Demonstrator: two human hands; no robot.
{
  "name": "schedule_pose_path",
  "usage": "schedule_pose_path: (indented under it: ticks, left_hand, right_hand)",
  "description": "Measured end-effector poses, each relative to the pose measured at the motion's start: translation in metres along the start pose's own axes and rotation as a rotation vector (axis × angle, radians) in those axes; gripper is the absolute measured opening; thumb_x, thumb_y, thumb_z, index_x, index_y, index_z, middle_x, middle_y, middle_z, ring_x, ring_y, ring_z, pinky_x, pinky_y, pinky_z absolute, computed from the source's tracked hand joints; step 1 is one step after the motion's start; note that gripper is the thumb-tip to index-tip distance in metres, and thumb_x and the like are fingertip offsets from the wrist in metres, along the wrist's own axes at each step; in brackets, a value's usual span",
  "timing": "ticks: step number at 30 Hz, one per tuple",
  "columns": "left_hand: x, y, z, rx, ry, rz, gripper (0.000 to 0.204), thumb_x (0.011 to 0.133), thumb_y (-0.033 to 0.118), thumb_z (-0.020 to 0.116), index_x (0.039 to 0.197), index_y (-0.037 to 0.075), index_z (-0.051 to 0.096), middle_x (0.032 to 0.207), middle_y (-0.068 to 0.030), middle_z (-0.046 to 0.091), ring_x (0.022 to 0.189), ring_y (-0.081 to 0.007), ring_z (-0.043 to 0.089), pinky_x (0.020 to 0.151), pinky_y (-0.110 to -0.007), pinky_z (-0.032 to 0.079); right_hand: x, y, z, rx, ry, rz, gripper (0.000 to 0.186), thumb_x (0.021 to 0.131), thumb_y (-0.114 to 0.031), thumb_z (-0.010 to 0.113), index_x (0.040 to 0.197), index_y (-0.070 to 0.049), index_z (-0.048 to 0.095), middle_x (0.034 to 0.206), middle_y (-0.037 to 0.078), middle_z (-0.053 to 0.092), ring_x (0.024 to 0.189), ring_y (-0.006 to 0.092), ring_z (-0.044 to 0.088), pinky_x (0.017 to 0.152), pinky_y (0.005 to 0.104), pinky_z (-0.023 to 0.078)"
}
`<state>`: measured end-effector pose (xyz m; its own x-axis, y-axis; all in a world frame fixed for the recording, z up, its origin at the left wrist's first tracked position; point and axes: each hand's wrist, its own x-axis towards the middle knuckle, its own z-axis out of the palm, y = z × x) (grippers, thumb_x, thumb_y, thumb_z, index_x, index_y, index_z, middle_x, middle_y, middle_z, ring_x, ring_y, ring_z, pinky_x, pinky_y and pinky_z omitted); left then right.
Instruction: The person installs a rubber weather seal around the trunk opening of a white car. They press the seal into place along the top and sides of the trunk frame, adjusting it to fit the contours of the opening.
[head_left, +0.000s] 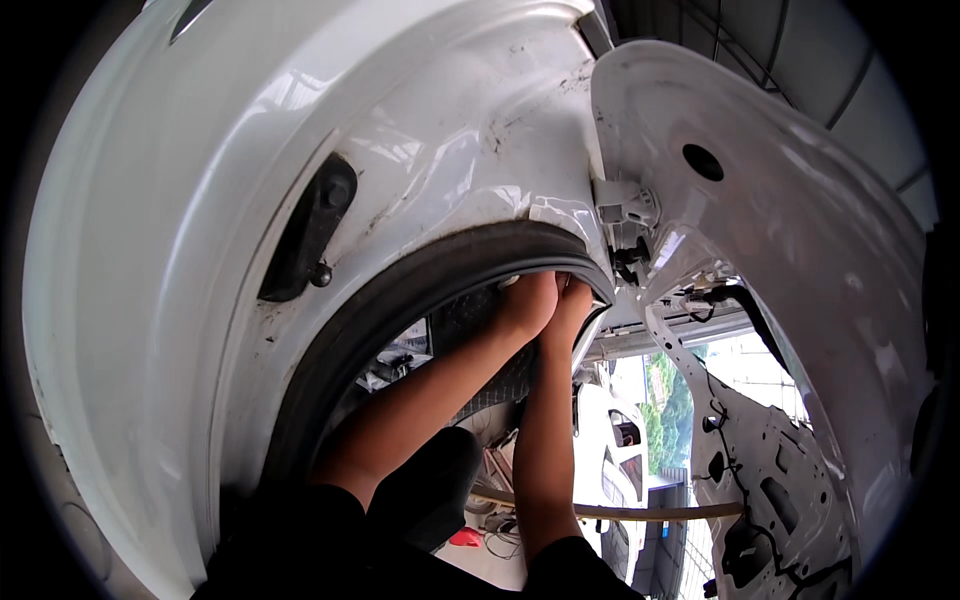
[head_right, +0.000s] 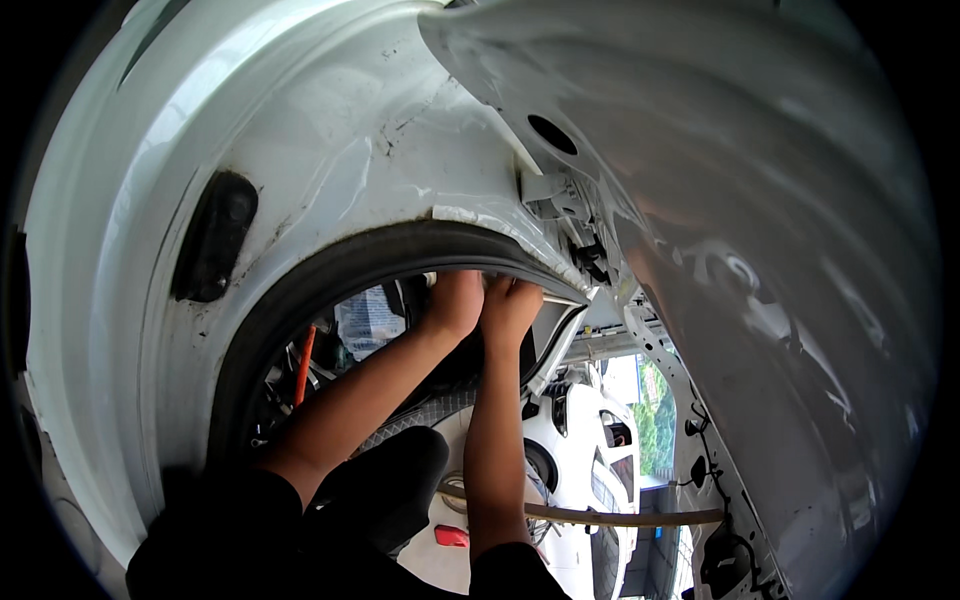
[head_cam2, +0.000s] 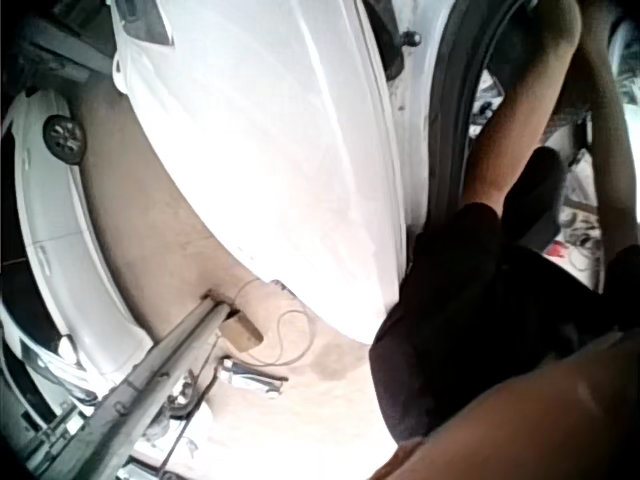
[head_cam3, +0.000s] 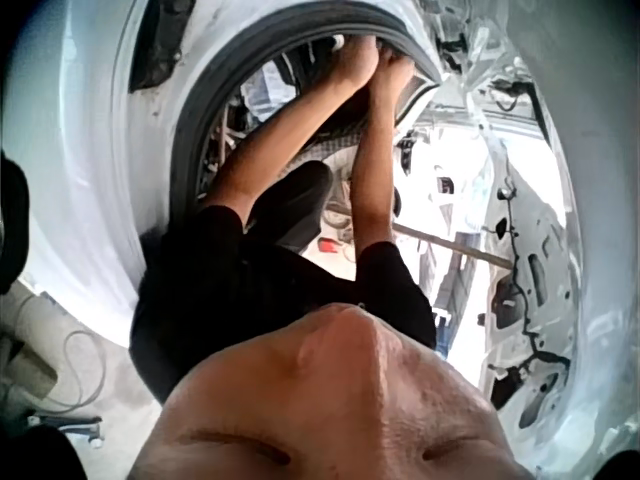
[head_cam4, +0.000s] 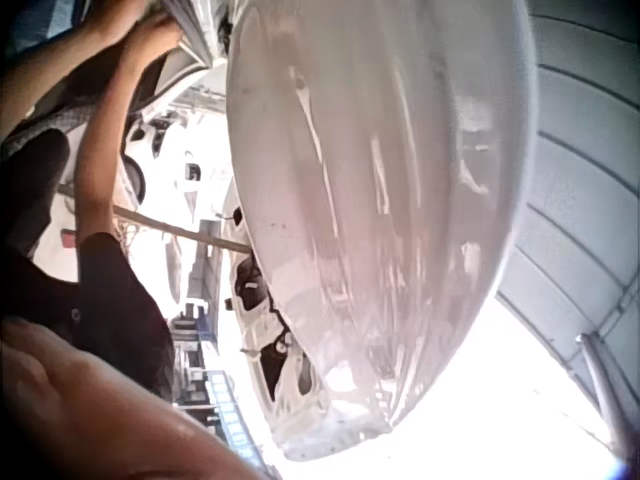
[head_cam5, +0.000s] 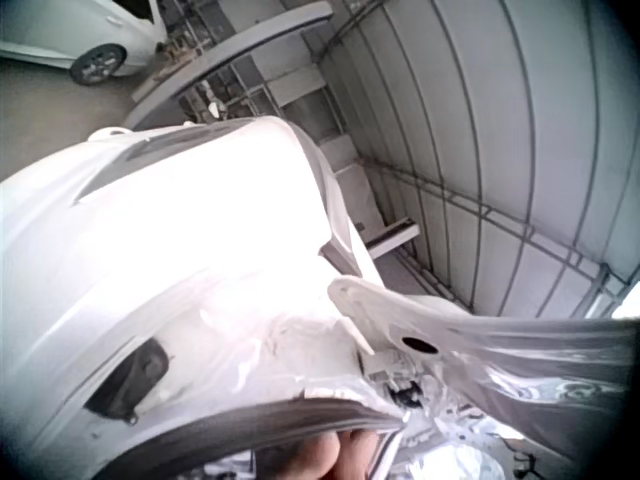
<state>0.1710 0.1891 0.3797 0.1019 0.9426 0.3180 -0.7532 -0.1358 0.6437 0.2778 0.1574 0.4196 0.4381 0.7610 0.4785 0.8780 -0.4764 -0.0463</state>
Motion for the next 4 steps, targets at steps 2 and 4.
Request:
schedule_pose_path:
  ticks: [2, 4]
  left_hand:
    - [0.001, -0.022, 0.013, 0.004, 0.155, 0.081, 0.027, 0.094, 0.017, 0.040, 0.108, -0.001, 0.054, 0.114, -0.0172, 0.054, 0.107, -0.0258, 0.048, 0.096, -0.037, 0.036]
    - [0.015, -0.048, 0.025, 0.102, 0.243, 0.022, 0.034, 0.094, 0.025, 0.041, 0.116, 0.002, 0.052, 0.125, -0.0193, 0.048, 0.119, -0.0283, 0.041, 0.103, -0.039, 0.029]
  right_hand:
    - [-0.028, -0.034, 0.001, 0.378, 0.221, -0.262, 0.023, 0.085, -0.013, 0.054, 0.101, 0.003, 0.060, 0.101, 0.023, 0.062, 0.098, 0.0342, 0.061, 0.079, 0.0422, 0.047]
    - [-0.042, -0.060, 0.008, 0.588, 0.232, -0.294, 0.025, 0.085, -0.014, 0.056, 0.104, 0.000, 0.060, 0.106, 0.021, 0.061, 0.100, 0.0336, 0.060, 0.085, 0.0437, 0.046]
